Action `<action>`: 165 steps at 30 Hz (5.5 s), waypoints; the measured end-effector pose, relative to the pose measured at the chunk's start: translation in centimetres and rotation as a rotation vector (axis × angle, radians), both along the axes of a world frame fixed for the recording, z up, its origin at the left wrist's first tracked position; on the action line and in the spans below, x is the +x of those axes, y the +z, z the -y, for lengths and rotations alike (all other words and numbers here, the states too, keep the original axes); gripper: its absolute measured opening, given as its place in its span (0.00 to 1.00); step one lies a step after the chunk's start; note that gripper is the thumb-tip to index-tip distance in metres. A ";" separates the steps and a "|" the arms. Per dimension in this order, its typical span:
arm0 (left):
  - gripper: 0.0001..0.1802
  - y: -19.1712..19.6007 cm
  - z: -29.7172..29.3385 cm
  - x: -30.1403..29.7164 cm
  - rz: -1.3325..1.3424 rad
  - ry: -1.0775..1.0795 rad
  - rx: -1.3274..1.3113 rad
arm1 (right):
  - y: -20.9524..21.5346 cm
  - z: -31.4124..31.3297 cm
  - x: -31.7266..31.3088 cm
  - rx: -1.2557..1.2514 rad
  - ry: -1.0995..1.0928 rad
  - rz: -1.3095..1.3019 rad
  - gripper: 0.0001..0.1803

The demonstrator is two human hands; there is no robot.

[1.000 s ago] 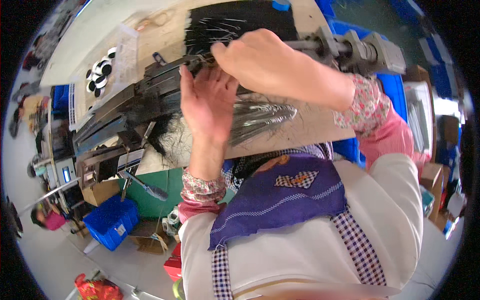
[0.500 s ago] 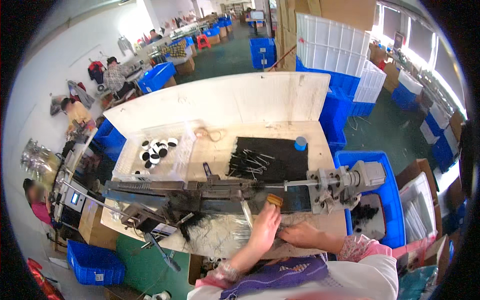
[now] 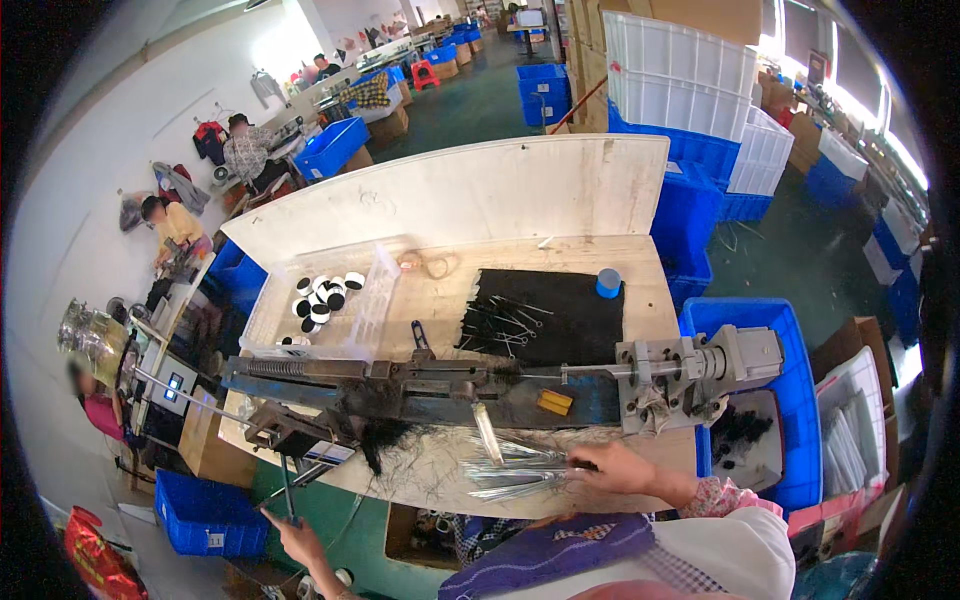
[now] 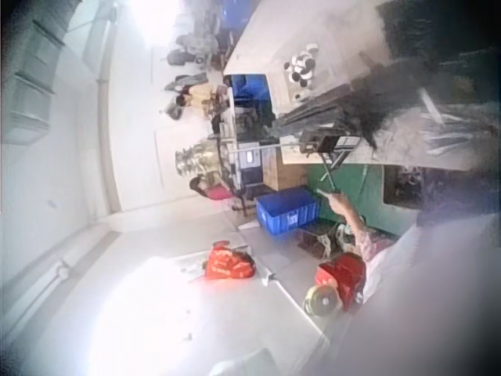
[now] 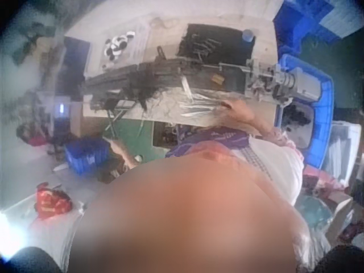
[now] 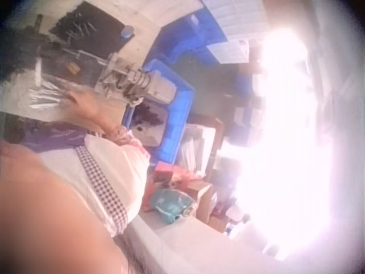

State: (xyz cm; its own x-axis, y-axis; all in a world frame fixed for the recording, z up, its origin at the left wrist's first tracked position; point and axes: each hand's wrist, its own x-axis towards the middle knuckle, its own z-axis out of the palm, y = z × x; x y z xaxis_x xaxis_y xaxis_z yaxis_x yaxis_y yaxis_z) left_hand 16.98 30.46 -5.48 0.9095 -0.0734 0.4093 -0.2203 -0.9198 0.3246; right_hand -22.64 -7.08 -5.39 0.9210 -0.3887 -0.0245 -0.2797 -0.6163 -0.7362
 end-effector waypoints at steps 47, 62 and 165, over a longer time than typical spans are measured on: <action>0.13 6.9 29.4 -17.1 -0.801 -1.524 -0.264 | 9.3 11.2 13.2 -0.791 -0.060 0.215 0.11; 0.10 9.1 30.2 -12.4 0.400 -1.338 -0.072 | 8.7 7.3 11.7 -0.512 0.128 0.521 0.08; 0.41 5.3 32.0 -17.8 -2.032 -0.763 -2.044 | 12.5 8.7 11.3 -0.664 -0.196 0.001 0.19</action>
